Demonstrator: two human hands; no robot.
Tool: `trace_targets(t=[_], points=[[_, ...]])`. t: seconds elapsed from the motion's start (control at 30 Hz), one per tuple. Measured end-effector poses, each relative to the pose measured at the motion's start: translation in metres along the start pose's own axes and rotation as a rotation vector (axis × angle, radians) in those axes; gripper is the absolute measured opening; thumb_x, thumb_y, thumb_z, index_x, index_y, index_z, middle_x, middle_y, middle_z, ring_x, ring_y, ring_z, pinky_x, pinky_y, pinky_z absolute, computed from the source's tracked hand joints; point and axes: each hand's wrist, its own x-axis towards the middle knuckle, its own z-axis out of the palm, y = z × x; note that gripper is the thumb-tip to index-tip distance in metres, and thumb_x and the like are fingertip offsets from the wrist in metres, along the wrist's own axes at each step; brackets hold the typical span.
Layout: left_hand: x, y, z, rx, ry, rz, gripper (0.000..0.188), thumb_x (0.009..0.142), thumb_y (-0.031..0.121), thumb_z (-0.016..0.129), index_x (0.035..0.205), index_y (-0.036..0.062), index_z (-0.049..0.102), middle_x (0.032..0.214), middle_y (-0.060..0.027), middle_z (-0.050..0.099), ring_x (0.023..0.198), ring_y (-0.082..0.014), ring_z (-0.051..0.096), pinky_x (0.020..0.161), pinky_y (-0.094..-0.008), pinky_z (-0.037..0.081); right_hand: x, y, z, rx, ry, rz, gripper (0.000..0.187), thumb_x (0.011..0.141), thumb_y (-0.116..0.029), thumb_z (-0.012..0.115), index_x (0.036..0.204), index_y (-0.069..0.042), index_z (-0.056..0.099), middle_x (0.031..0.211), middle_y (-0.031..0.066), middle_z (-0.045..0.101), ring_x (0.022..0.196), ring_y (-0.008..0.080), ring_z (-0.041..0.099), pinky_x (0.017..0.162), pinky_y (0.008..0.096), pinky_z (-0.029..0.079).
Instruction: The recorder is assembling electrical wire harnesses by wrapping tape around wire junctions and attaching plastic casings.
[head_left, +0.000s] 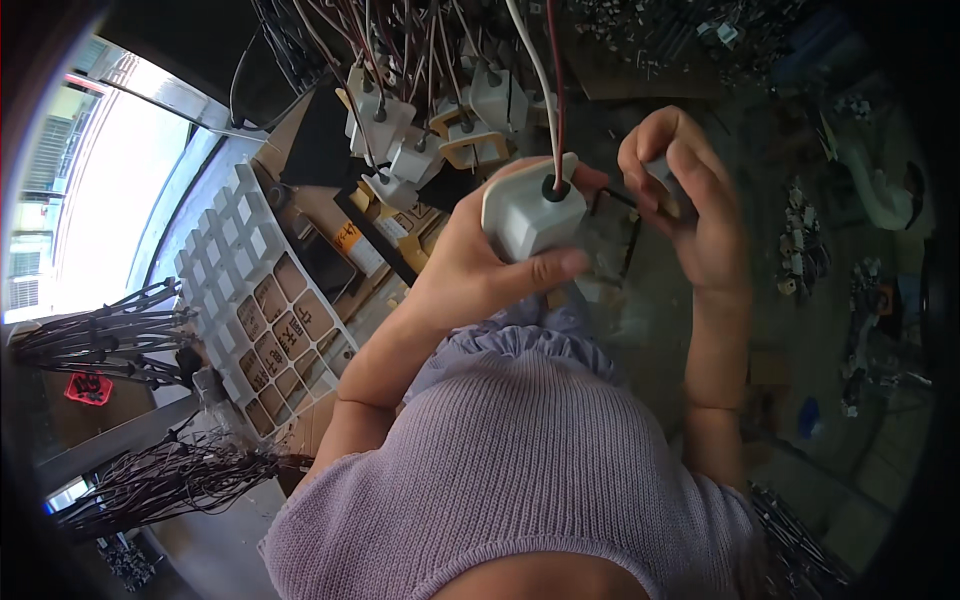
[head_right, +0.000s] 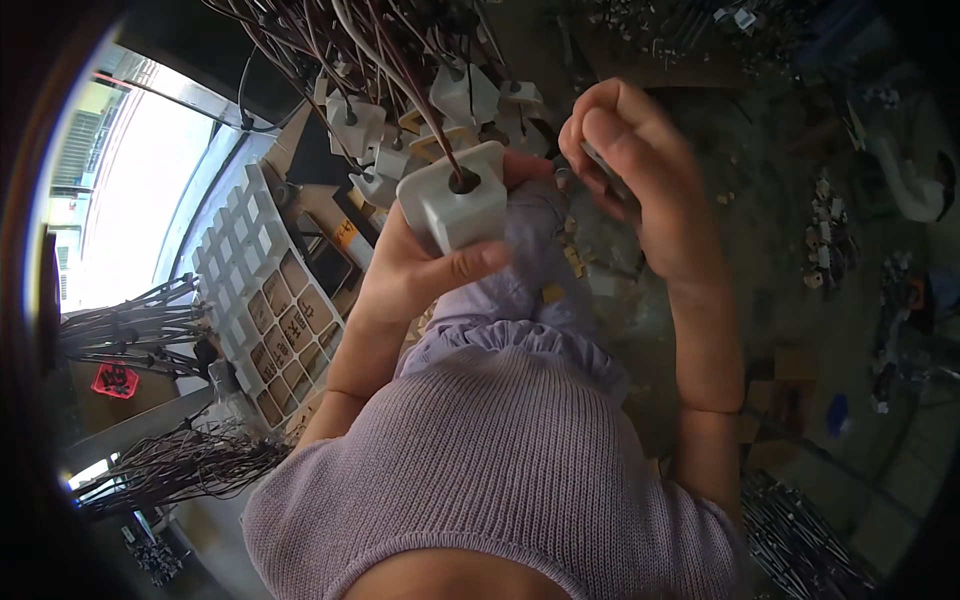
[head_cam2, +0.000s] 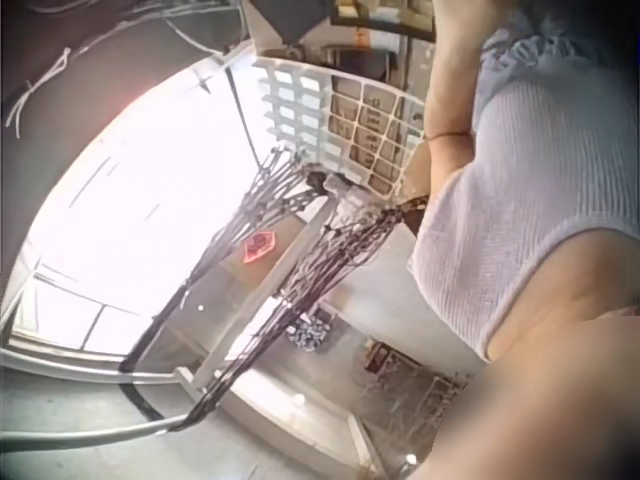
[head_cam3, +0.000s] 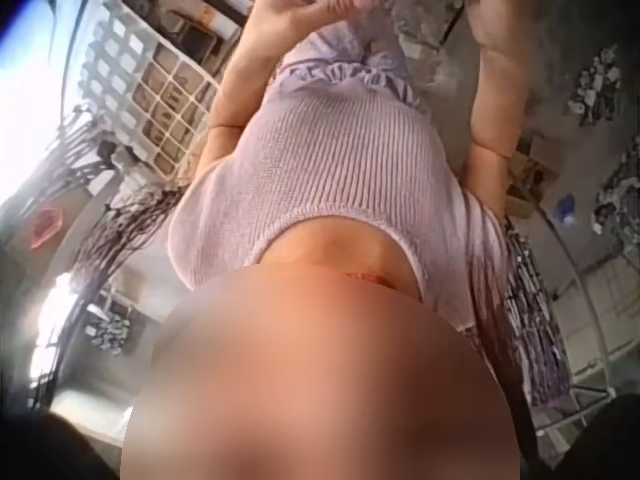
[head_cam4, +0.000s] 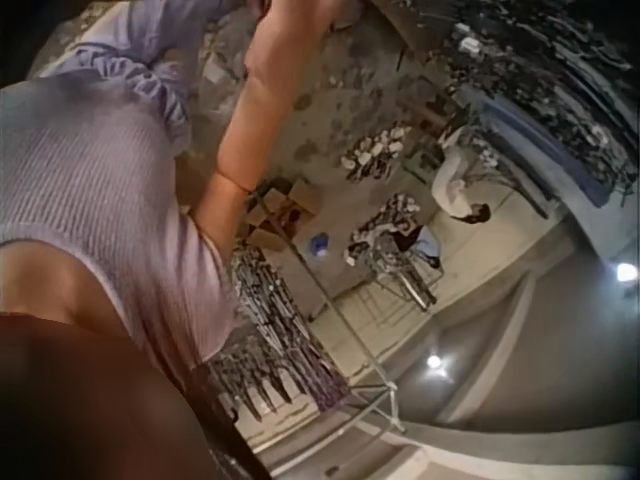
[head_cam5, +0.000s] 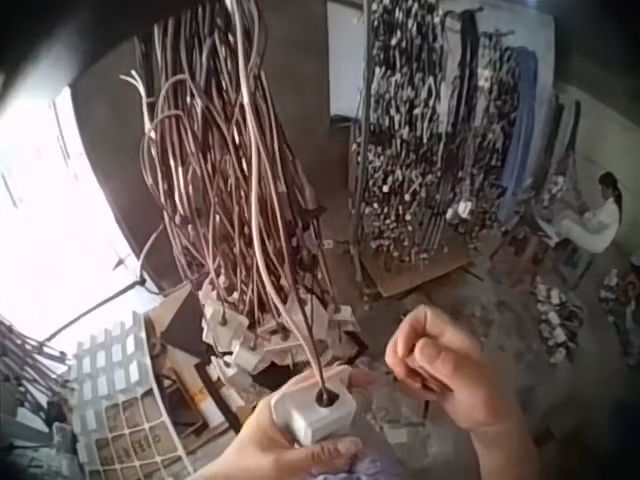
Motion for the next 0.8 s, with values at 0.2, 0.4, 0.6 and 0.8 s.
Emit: trace_targets(t=[0.2,0.4,0.6,0.8], points=[[0.009,-0.001,0.001,-0.543,0.006,-0.247,0.077,0.093,0.058,0.038,0.132,-0.0079,0.04,0.123,-0.0228,0.055,0.114,-0.0353,0.055,0.102,-0.0437,0.043,-0.004,-0.003,0.003,-0.056,0.087,0.028,0.065,0.068,-0.041,0.063,0.116,-0.004,0.041,0.103,0.0071,0.047,0.075,0.0084,0.046,0.061,0.0202,0.034],[0.018,-0.008,0.0,-0.658,0.2,-0.161,0.054,0.092,0.038,0.055,0.128,-0.0005,0.044,0.12,-0.0178,0.057,0.112,-0.0236,0.055,0.098,-0.0344,0.044,-0.021,-0.012,0.01,-0.049,-0.005,0.195,0.053,0.073,-0.017,0.071,0.117,0.0,0.046,0.107,0.005,0.05,0.085,0.0093,0.053,0.074,0.0235,0.045],[0.021,-0.009,0.002,-0.611,0.163,-0.108,0.053,0.089,0.031,0.053,0.129,-0.0035,0.042,0.12,-0.0195,0.056,0.118,-0.0299,0.05,0.103,-0.039,0.041,-0.03,0.024,0.03,-0.088,-0.167,0.274,0.049,0.07,-0.006,0.078,0.113,-0.001,0.055,0.106,0.0037,0.054,0.095,0.0115,0.055,0.084,0.0266,0.047],[0.025,-0.008,-0.003,-0.958,0.151,-0.234,0.055,0.09,0.029,0.05,0.128,-0.009,0.038,0.116,-0.0187,0.056,0.12,-0.0343,0.051,0.109,-0.0476,0.037,-0.037,0.032,0.041,-0.123,-0.127,0.217,0.053,0.063,-0.003,0.082,0.111,-0.001,0.06,0.105,0.0041,0.06,0.099,0.0116,0.058,0.087,0.0258,0.048]])
